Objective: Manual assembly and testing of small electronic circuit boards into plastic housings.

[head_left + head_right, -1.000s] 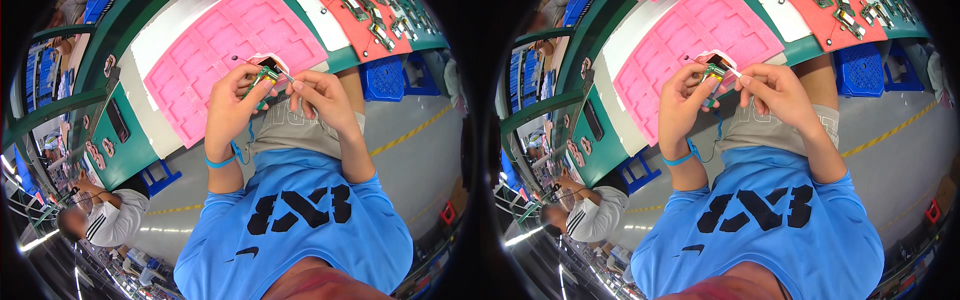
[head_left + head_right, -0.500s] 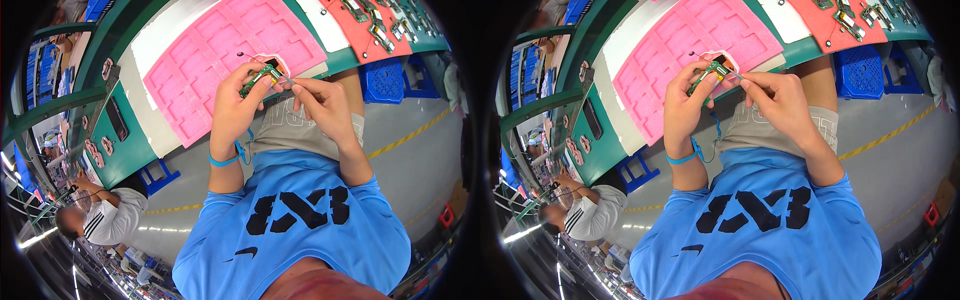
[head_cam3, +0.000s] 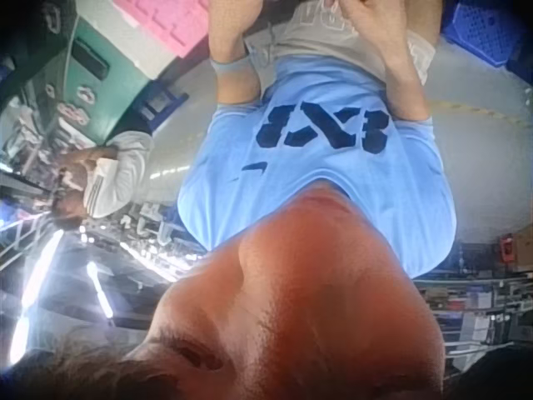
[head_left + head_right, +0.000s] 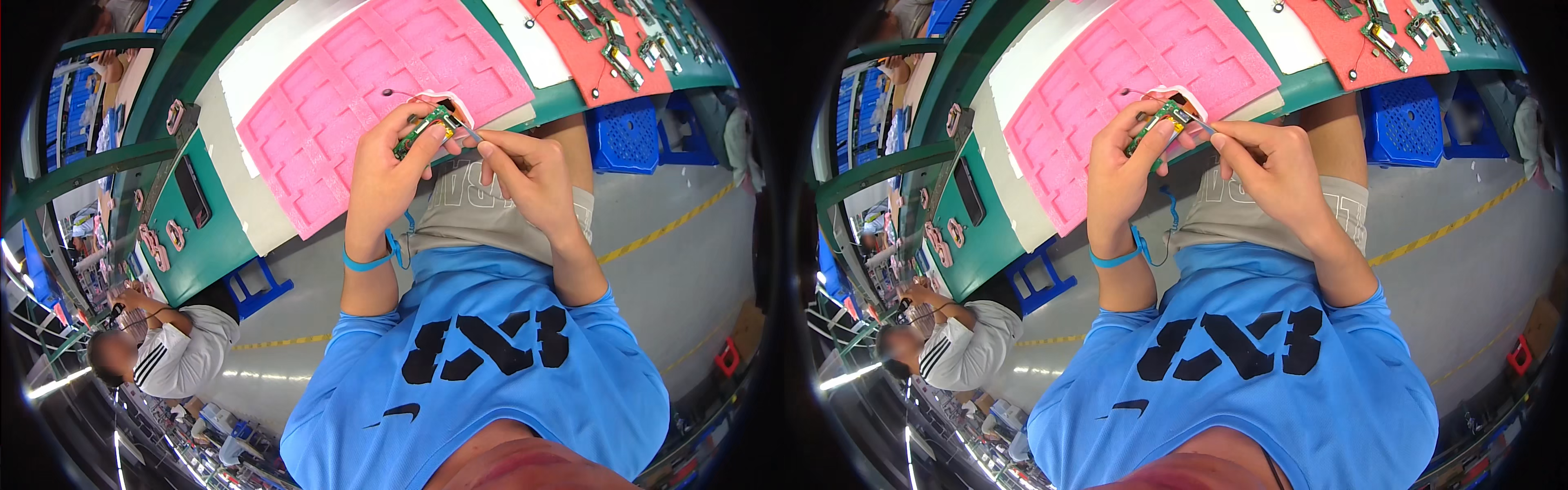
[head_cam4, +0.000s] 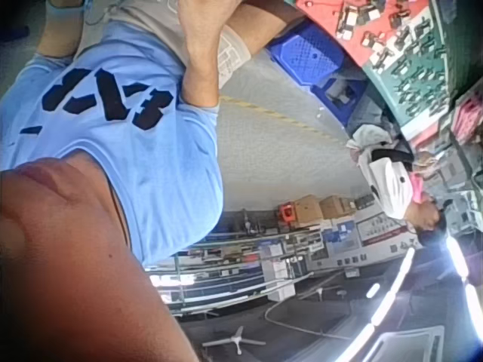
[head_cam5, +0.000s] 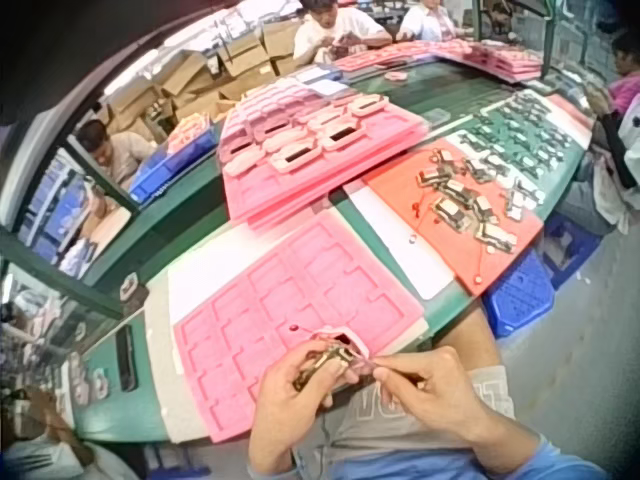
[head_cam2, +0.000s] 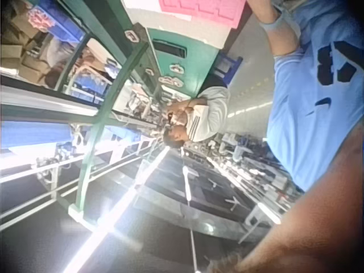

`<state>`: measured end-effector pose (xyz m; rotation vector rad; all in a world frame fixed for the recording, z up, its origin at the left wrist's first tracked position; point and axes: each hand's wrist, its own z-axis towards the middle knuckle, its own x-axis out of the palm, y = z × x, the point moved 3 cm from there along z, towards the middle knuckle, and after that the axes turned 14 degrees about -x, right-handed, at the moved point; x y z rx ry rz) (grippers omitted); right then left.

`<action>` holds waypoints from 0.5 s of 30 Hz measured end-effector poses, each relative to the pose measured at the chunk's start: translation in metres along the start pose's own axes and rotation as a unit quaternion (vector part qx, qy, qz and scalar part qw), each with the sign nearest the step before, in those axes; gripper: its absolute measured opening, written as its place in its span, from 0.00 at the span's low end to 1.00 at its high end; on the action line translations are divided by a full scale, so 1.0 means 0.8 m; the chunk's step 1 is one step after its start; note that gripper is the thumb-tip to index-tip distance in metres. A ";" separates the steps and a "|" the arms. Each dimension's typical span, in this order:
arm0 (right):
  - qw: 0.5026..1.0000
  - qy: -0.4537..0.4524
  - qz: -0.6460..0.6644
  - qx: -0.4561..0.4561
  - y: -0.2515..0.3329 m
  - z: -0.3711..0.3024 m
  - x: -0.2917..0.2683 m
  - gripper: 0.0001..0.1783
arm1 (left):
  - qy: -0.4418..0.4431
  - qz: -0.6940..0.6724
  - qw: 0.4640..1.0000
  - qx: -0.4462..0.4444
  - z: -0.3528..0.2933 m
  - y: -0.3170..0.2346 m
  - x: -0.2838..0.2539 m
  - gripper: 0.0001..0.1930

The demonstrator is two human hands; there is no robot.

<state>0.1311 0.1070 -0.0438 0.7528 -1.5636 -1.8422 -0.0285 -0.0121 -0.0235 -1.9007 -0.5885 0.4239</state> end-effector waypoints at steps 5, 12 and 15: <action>1.000 -0.004 -0.008 -0.007 -0.002 -0.001 0.000 0.10 | 0.000 -0.001 1.000 0.000 0.000 0.001 0.002 0.14; 0.999 0.030 -0.019 -0.010 0.001 -0.002 0.000 0.10 | 0.010 -0.013 1.000 0.008 0.003 0.005 0.000 0.14; 0.999 0.041 0.001 0.011 0.001 -0.002 0.003 0.10 | -0.005 -0.019 1.000 0.007 0.006 0.008 0.004 0.13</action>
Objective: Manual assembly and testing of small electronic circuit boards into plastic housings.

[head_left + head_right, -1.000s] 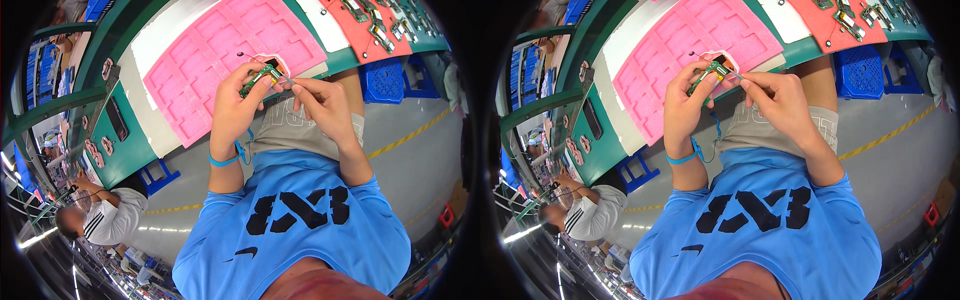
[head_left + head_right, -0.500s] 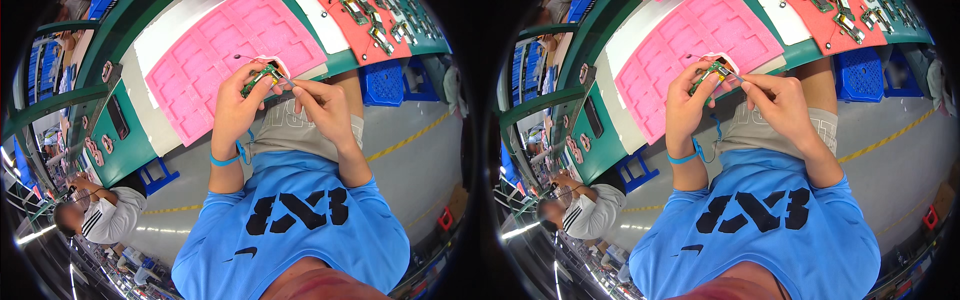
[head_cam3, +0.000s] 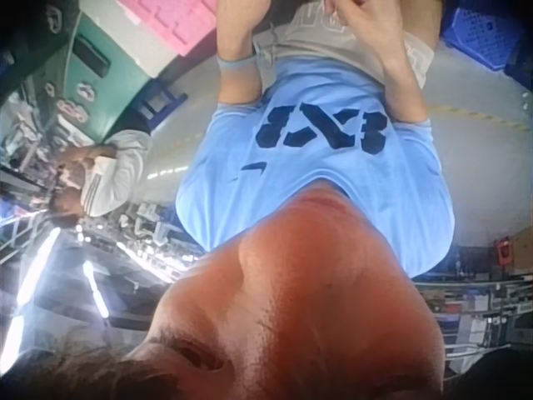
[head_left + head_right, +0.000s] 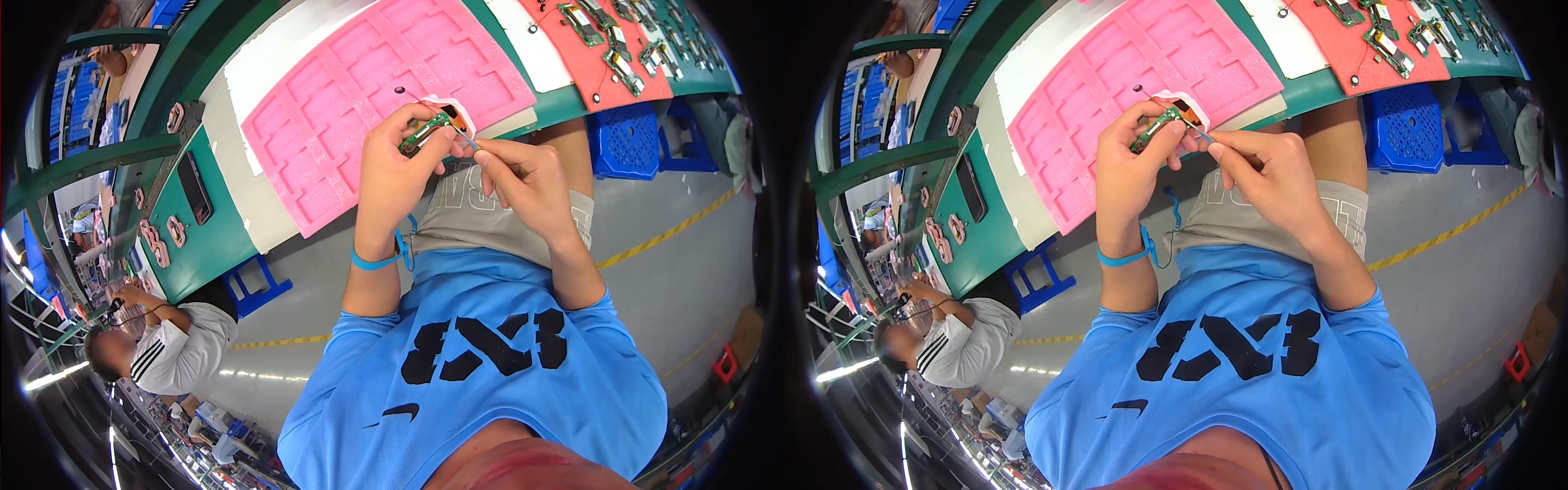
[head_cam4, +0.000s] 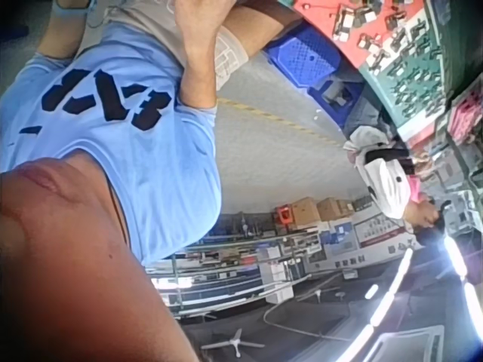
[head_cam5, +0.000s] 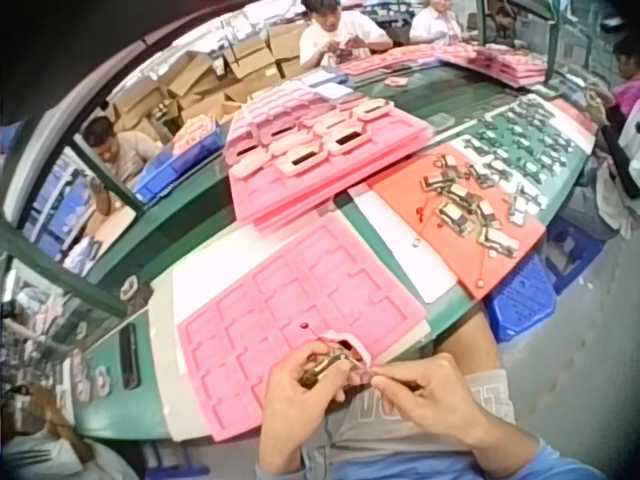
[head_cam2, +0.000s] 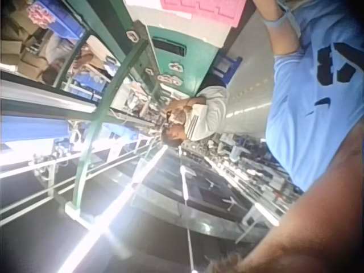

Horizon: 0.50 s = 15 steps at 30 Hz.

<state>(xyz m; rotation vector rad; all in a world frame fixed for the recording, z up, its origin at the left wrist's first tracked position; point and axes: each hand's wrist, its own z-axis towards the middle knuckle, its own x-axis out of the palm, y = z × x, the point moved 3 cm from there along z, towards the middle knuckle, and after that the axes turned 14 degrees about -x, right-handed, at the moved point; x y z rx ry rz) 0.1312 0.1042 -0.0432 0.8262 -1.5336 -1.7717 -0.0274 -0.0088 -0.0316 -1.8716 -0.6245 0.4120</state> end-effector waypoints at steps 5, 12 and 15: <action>1.000 0.002 0.001 0.014 0.002 -0.002 -0.002 0.11 | -0.050 0.012 0.999 -0.006 0.003 -0.008 0.013 0.13; 0.987 0.127 -0.096 0.032 0.006 0.038 -0.065 0.15 | 0.014 0.044 0.998 -0.048 0.013 -0.039 0.000 0.18; 0.980 0.049 -0.178 -0.075 0.007 0.040 -0.086 0.14 | 0.056 0.006 0.995 -0.079 0.014 -0.049 -0.010 0.24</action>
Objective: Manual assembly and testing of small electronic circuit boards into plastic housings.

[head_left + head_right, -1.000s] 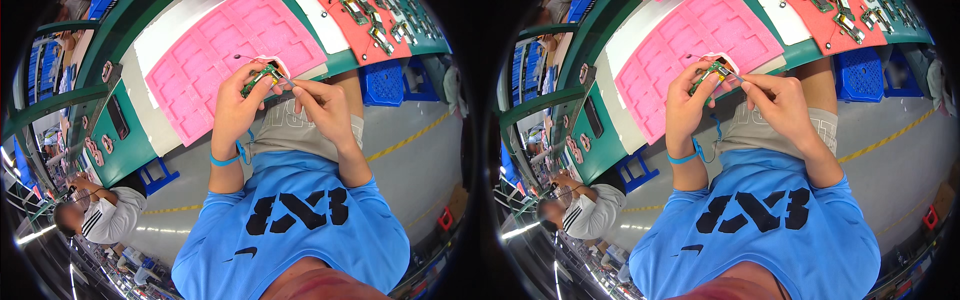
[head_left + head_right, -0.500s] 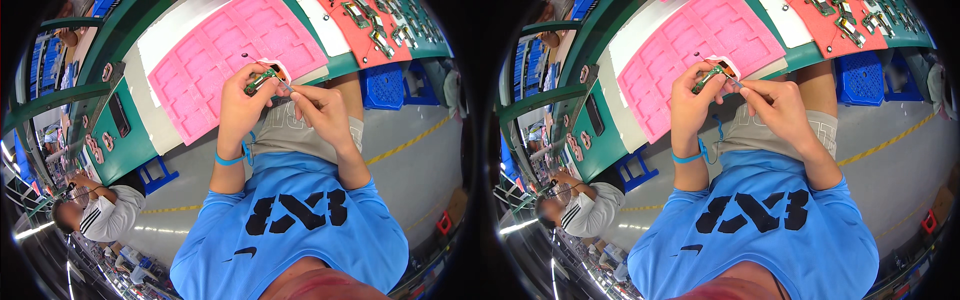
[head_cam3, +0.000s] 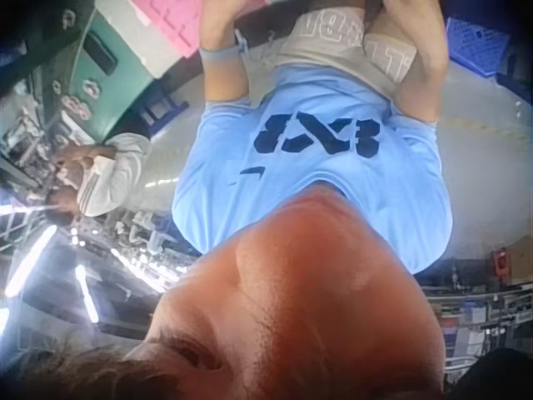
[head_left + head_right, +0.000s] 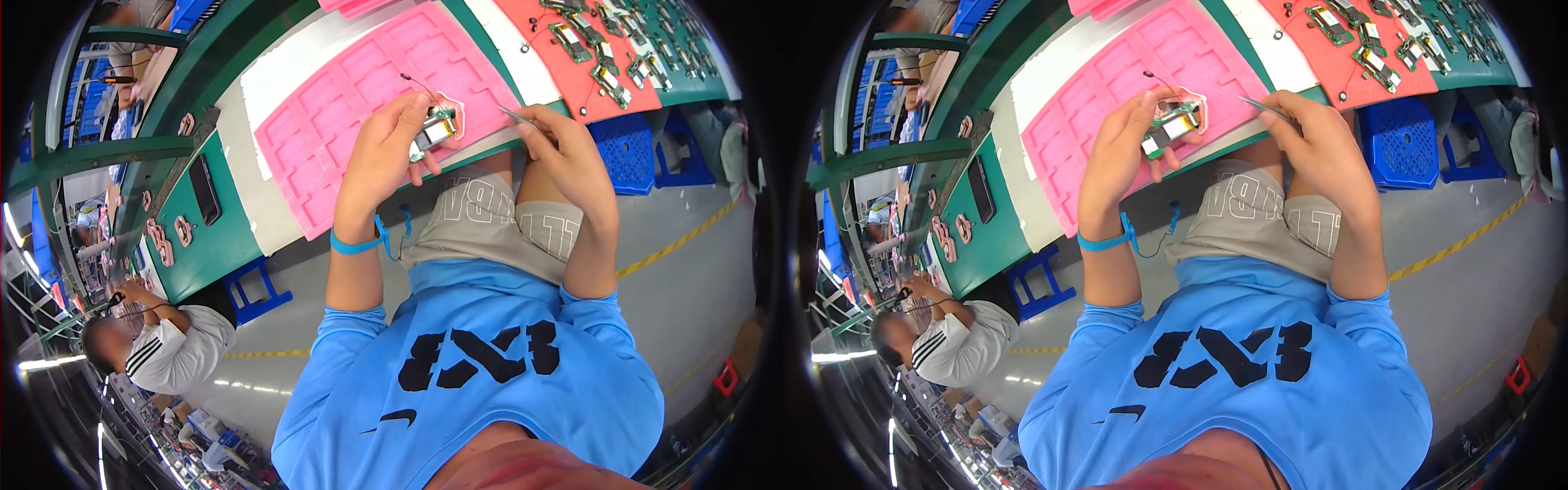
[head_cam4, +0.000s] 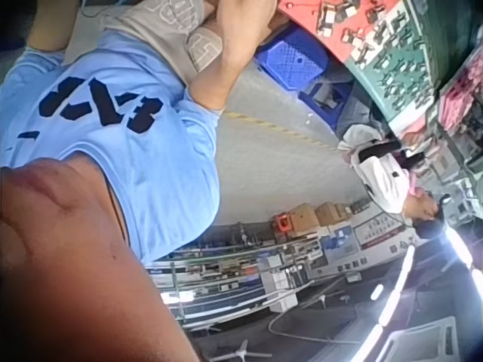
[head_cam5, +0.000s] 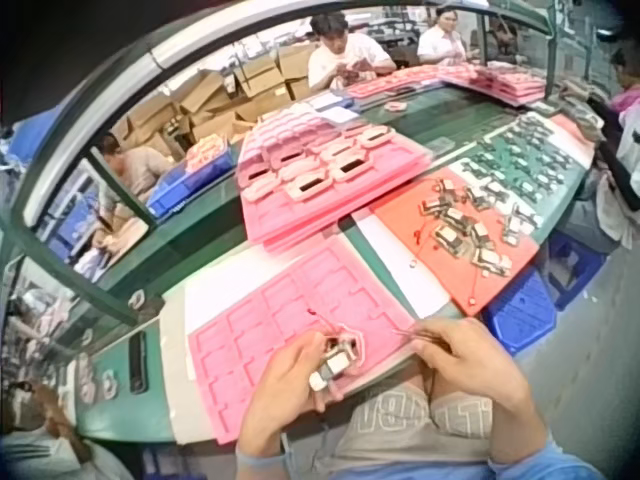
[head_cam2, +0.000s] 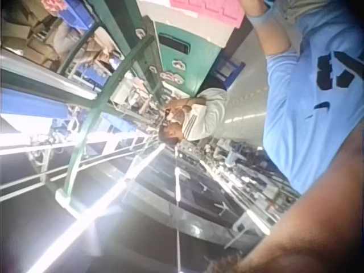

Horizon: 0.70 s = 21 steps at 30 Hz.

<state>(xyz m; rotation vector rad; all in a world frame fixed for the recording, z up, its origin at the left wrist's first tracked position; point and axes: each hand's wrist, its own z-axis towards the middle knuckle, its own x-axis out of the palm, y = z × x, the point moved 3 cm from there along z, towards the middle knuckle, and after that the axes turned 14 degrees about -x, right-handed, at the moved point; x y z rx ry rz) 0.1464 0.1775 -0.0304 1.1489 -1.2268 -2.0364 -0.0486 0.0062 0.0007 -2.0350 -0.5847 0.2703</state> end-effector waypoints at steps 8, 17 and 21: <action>0.960 0.042 -0.134 -0.241 0.037 0.056 0.062 0.20 | -0.012 0.003 1.000 -0.027 -0.018 -0.007 -0.005 0.30; 0.923 0.108 -0.321 -0.184 0.051 0.077 0.070 0.16 | -0.186 0.385 0.843 0.325 0.013 0.012 -0.049 0.36; 0.908 0.145 -0.371 -0.133 0.058 0.079 0.079 0.14 | -0.116 0.262 0.926 0.247 0.028 0.021 -0.035 0.43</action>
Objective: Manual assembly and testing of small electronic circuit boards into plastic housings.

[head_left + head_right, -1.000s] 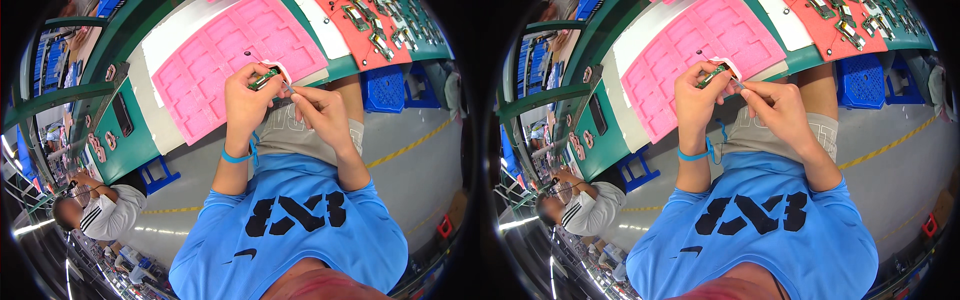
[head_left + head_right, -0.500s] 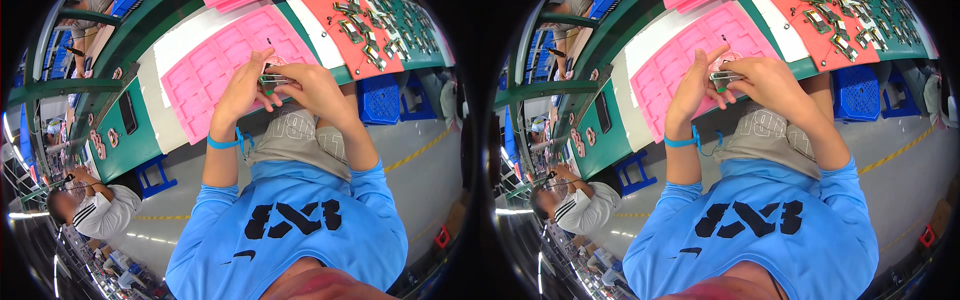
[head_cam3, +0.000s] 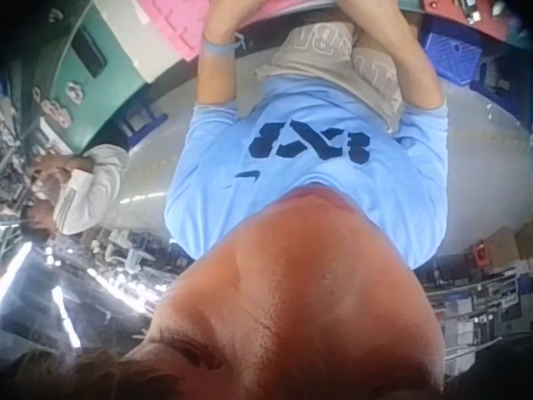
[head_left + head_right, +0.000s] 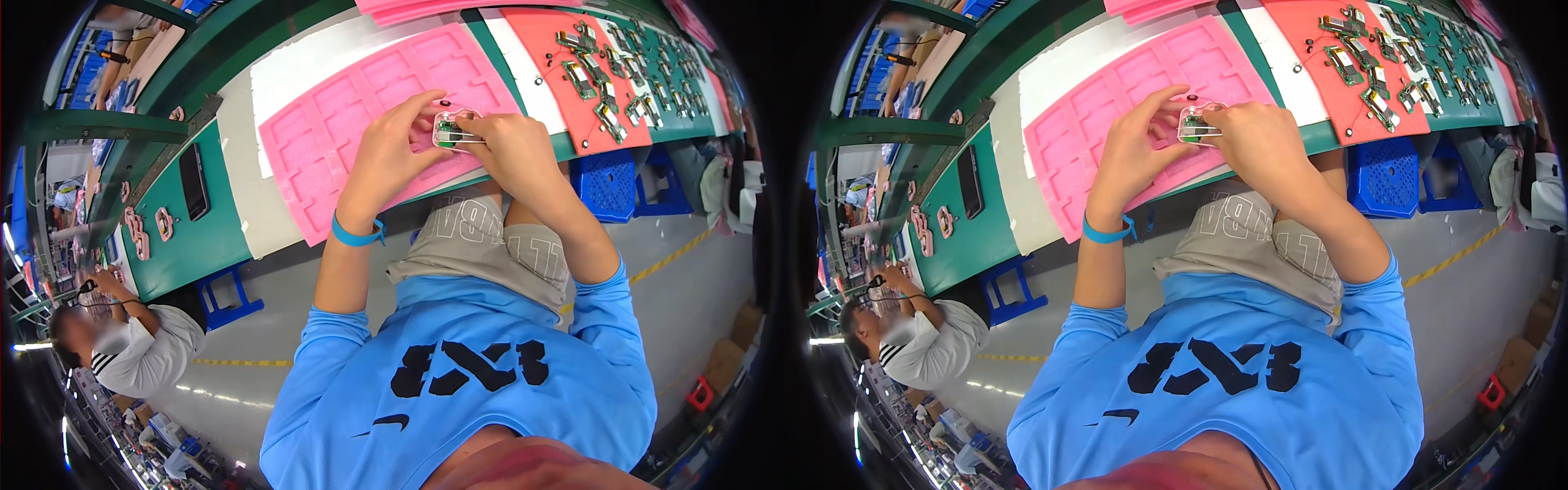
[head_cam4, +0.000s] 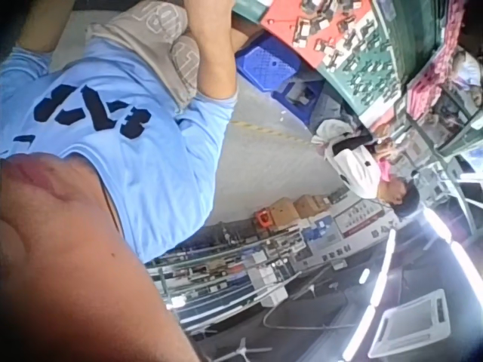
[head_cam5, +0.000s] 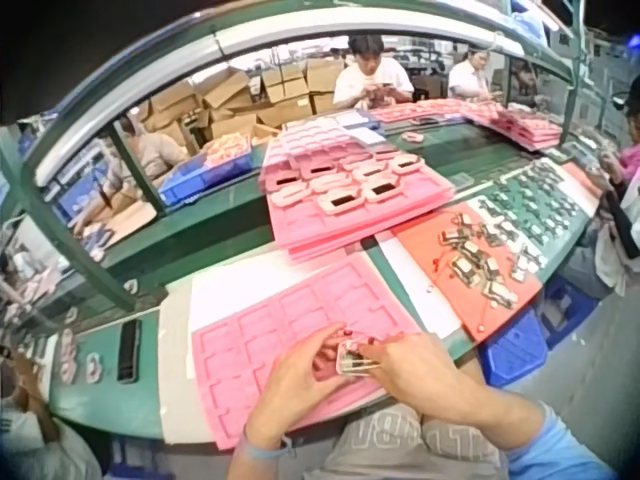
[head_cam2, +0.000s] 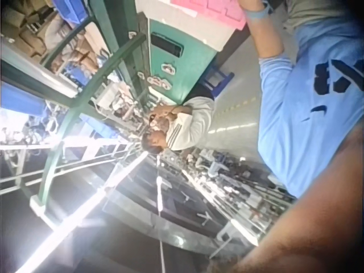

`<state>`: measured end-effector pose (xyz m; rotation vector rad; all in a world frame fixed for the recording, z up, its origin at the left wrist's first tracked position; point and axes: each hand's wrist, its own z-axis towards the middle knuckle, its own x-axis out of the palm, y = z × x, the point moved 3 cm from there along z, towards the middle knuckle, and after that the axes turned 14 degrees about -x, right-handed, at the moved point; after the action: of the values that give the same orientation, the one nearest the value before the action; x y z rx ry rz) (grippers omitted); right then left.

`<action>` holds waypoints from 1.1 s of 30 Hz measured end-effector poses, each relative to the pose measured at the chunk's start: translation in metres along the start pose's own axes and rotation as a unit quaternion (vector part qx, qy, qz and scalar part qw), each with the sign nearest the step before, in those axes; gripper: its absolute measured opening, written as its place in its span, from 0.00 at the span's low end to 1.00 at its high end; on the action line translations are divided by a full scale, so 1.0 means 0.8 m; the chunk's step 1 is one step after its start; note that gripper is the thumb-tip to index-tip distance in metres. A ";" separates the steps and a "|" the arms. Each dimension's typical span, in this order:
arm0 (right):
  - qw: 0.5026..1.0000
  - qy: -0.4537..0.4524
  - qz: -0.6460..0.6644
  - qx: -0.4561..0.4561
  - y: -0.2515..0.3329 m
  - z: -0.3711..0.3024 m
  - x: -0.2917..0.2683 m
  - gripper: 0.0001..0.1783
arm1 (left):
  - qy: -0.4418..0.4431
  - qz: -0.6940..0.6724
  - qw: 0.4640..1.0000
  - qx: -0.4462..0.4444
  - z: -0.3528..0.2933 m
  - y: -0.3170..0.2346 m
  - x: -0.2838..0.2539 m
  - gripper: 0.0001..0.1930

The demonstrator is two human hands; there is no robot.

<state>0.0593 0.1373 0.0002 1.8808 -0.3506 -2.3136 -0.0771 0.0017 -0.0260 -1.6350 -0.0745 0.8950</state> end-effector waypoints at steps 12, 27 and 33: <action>0.993 0.017 0.098 -0.058 -0.021 0.021 -0.001 0.30 | -0.036 -0.085 0.994 -0.060 -0.001 0.018 -0.002 0.46; 0.970 0.089 -0.113 -0.195 0.048 0.463 0.040 0.23 | -0.007 0.058 0.992 0.114 -0.009 0.004 0.000 0.31; 0.980 -0.029 -0.069 -0.184 -0.004 0.504 0.091 0.17 | -0.001 0.073 0.987 0.146 -0.016 0.011 0.004 0.21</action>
<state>-0.3500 0.1587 0.0078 1.7032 0.1989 -2.3226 -0.0714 -0.0096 -0.0352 -1.3776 0.1712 0.9689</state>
